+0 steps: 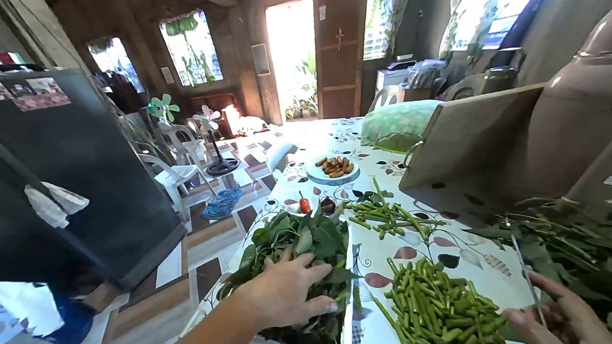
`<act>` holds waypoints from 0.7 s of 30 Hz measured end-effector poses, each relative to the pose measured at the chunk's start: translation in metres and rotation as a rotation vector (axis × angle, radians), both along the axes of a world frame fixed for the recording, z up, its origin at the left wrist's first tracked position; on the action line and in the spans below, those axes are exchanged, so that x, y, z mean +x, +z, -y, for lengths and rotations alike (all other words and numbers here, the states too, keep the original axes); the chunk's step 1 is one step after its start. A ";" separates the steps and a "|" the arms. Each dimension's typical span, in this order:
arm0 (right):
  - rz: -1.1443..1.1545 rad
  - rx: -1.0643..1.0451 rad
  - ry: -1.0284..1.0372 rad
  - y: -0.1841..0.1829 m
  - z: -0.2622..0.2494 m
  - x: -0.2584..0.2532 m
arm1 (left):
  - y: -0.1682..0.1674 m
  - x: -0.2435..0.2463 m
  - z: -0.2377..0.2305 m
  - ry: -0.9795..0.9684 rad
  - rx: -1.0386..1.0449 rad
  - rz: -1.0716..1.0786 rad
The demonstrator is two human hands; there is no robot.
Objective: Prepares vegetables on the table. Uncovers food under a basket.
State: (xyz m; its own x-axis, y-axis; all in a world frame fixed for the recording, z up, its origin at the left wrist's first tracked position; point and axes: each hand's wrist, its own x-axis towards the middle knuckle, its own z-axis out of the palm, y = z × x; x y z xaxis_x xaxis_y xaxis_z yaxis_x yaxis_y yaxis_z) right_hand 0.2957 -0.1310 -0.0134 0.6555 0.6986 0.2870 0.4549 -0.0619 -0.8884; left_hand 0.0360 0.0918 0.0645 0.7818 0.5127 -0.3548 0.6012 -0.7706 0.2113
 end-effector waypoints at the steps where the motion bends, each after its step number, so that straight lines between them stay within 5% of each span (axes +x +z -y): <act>1: 0.015 -0.009 -0.001 -0.001 0.000 0.000 | 0.010 -0.002 0.001 -0.038 0.011 -0.002; 7: 0.178 -0.063 -0.017 -0.006 -0.003 0.004 | 0.061 -0.027 -0.035 -0.329 0.065 0.369; 13: 0.425 -0.071 -0.178 -0.006 -0.007 0.006 | 0.075 0.012 -0.095 -0.110 0.271 0.367; 17: 0.455 -0.025 -0.323 -0.011 -0.013 0.005 | 0.062 0.030 -0.057 -0.363 0.314 0.391; 21: 0.413 -0.027 -0.261 -0.006 -0.015 -0.005 | 0.036 0.040 0.011 -0.694 0.314 0.354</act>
